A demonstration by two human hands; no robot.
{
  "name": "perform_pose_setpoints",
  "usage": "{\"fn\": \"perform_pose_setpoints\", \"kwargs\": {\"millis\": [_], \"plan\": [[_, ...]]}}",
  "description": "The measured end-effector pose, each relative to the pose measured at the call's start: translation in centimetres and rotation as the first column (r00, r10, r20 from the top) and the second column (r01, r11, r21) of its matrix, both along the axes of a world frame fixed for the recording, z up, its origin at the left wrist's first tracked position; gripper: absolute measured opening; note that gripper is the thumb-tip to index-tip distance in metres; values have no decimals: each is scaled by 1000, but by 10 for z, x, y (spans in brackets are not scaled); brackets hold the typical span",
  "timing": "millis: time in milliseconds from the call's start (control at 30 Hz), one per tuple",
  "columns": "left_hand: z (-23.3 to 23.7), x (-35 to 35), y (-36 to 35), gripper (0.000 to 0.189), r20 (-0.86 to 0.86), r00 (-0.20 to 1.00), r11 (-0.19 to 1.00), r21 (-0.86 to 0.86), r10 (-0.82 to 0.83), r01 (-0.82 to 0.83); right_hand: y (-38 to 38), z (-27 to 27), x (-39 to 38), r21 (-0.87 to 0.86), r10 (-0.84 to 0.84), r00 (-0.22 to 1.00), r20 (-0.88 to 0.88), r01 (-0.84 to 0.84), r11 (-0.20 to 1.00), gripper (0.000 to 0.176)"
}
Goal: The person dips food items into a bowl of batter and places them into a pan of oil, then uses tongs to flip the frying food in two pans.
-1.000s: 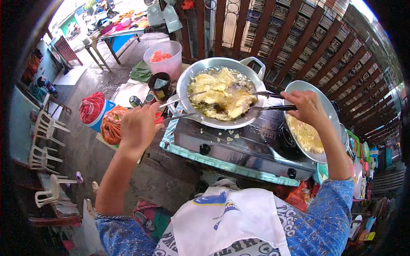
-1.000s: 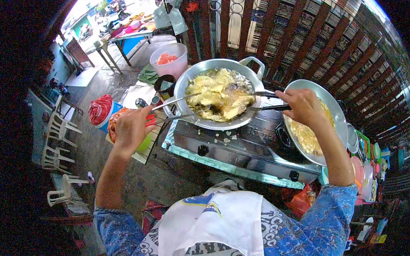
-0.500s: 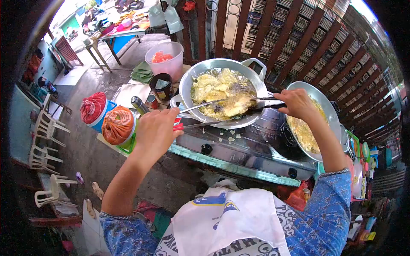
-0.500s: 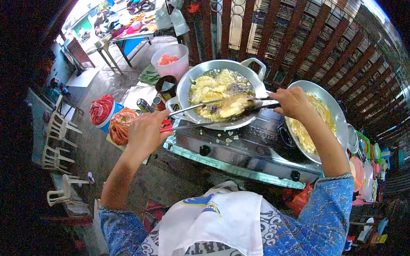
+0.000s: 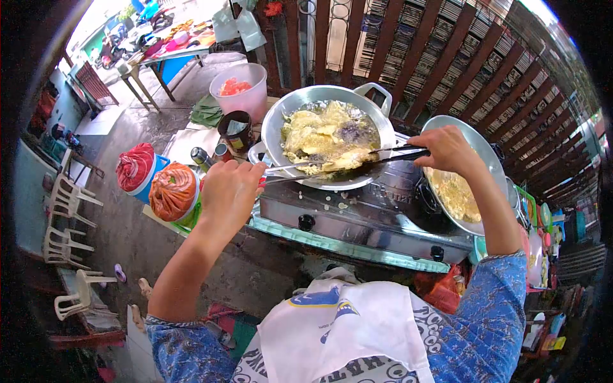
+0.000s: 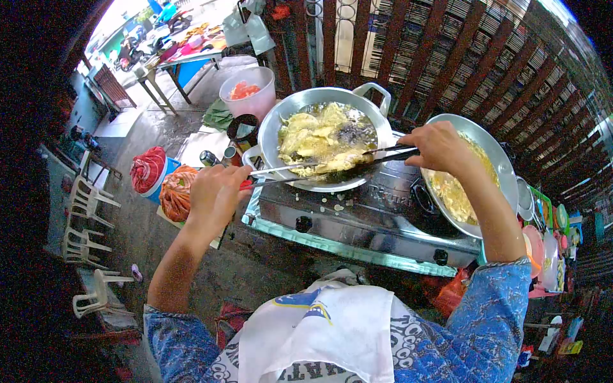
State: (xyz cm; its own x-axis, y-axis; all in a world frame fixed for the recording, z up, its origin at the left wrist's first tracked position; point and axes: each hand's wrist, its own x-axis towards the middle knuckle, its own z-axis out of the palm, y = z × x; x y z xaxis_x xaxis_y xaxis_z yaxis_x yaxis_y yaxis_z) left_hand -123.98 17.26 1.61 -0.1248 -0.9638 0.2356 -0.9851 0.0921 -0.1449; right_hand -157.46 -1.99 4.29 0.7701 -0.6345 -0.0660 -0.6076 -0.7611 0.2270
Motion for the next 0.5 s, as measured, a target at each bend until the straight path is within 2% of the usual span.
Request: {"fn": "perform_pose_setpoints", "kwargs": {"millis": [100,300,333,400,500], "plan": [[-3,6,-4,36,59,997,998,-38,-43,45,-8,7,3,33,12,1000,1,-12,999,40],[-7,15,-6,34,134,991,1000,14,-3,1,-30,10,1,100,42,997,57,-47,994,43],[-6,17,-6,34,134,991,1000,14,-3,1,-29,11,2,99,42,997,58,-47,994,43],[-4,21,-5,33,19,999,999,-15,-28,28,-25,15,5,109,39,997,71,-47,993,43],[-5,22,-6,33,29,1000,1000,9,3,-3,-17,14,4,102,63,997,39,-67,993,46]]}}
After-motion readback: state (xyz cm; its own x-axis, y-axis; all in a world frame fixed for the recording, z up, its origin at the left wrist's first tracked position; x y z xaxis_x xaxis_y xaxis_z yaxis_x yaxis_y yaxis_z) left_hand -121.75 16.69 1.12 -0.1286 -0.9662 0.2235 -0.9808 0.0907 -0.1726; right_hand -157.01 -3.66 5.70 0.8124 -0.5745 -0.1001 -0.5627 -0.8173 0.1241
